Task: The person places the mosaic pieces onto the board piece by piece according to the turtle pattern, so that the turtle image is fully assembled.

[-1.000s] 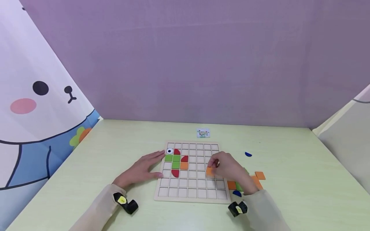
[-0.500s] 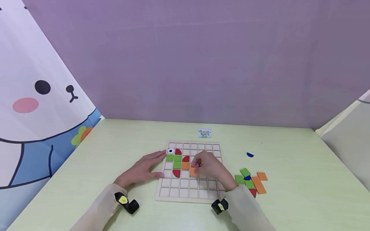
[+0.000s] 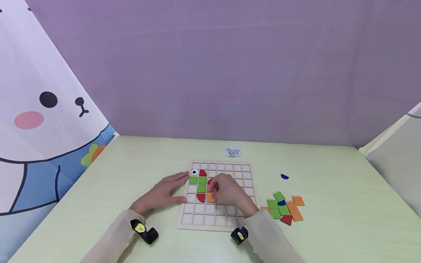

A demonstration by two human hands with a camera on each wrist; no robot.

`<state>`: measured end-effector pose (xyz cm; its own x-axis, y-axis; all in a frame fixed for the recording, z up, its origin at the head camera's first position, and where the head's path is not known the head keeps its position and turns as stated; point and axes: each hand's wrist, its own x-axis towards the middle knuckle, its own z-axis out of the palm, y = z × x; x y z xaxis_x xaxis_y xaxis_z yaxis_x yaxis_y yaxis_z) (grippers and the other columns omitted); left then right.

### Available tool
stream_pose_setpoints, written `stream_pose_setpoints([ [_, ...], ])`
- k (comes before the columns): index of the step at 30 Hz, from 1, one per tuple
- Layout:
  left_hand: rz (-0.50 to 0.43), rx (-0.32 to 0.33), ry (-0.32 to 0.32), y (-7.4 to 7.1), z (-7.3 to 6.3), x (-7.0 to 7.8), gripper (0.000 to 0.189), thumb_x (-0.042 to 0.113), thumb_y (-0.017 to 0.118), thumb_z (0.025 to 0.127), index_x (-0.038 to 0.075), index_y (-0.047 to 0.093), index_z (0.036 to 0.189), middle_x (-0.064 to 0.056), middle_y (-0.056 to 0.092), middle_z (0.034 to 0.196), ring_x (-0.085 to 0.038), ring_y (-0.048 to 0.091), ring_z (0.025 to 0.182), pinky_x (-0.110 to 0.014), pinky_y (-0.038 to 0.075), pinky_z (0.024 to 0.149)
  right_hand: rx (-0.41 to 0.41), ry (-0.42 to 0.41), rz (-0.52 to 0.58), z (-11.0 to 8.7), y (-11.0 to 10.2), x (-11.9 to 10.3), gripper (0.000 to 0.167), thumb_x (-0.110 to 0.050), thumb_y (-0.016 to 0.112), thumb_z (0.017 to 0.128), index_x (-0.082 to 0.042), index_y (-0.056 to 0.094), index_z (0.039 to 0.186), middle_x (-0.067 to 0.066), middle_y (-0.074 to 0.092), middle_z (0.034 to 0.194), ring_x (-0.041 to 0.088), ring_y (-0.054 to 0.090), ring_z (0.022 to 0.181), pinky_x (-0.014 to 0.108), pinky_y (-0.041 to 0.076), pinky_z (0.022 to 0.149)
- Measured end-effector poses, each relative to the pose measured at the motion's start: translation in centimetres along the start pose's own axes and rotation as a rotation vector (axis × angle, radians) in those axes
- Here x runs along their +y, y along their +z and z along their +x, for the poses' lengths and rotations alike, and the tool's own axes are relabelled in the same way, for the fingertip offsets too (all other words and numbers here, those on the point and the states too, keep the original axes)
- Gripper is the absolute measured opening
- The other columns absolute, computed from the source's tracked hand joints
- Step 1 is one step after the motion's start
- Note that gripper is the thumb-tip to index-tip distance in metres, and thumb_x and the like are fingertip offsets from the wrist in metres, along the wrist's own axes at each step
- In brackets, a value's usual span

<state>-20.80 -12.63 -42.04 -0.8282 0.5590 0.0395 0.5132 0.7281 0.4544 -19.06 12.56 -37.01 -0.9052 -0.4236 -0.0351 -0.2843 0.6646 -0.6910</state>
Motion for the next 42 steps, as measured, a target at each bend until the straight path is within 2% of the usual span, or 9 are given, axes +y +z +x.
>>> stream_pose_setpoints([
  [9, 0.0, 0.005, 0.005, -0.1, 0.1, 0.1, 0.081, 0.057, 0.06, 0.086, 0.017, 0.031, 0.15, 0.0, 0.025, 0.158, -0.027, 0.021, 0.146, -0.051, 0.02, 0.117, 0.033, 0.038, -0.031, 0.1, 0.3, -0.3, 0.015, 0.007, 0.071, 0.077, -0.008, 0.069, 0.075, 0.0, 0.063, 0.078, 0.016, 0.051, 0.069, 0.026, 0.045, 0.065],
  [22, -0.012, 0.01, 0.005, -0.1, 0.1, 0.3, 0.081, 0.056, 0.061, 0.085, 0.017, 0.031, 0.15, 0.0, 0.025, 0.158, -0.027, 0.021, 0.146, -0.052, 0.021, 0.117, 0.045, 0.082, -0.04, 0.4, 0.8, -0.2, 0.018, 0.008, 0.072, 0.076, -0.009, 0.069, 0.072, -0.001, 0.062, 0.073, 0.015, 0.051, 0.067, 0.025, 0.045, 0.061],
  [26, -0.014, 0.009, 0.006, -0.1, 0.1, 0.3, 0.082, 0.057, 0.061, 0.085, 0.018, 0.03, 0.15, 0.002, 0.024, 0.158, -0.026, 0.021, 0.146, -0.051, 0.02, 0.117, 0.04, 0.069, -0.041, 0.3, 0.8, -0.1, 0.017, 0.007, 0.072, 0.076, -0.009, 0.069, 0.073, 0.0, 0.063, 0.074, 0.015, 0.051, 0.068, 0.025, 0.046, 0.062],
  [33, 0.003, 0.012, 0.01, 0.1, 0.1, 0.1, 0.082, 0.057, 0.06, 0.085, 0.018, 0.03, 0.15, 0.001, 0.024, 0.158, -0.026, 0.021, 0.146, -0.05, 0.021, 0.117, 0.039, 0.028, -0.073, -0.5, -0.6, 0.3, 0.015, 0.007, 0.069, 0.077, -0.008, 0.069, 0.078, -0.001, 0.062, 0.074, 0.014, 0.05, 0.068, 0.026, 0.046, 0.063],
  [38, 0.001, 0.003, -0.021, 0.1, 0.1, 0.0, 0.083, 0.058, 0.061, 0.084, 0.02, 0.028, 0.151, 0.005, 0.023, 0.158, -0.023, 0.02, 0.147, -0.049, 0.02, 0.118, 0.064, 0.073, -0.101, -1.6, -1.9, 1.0, 0.014, 0.007, 0.068, 0.078, -0.007, 0.068, 0.08, 0.0, 0.06, 0.074, 0.015, 0.05, 0.069, 0.025, 0.046, 0.063],
  [42, -0.001, 0.001, -0.017, 0.1, 0.1, 0.0, 0.083, 0.058, 0.061, 0.084, 0.02, 0.028, 0.151, 0.005, 0.023, 0.158, -0.024, 0.02, 0.147, -0.049, 0.02, 0.118, 0.072, 0.111, -0.114, -2.8, -3.0, 2.1, 0.014, 0.007, 0.068, 0.078, -0.007, 0.067, 0.081, 0.001, 0.058, 0.075, 0.015, 0.049, 0.07, 0.025, 0.045, 0.063],
])
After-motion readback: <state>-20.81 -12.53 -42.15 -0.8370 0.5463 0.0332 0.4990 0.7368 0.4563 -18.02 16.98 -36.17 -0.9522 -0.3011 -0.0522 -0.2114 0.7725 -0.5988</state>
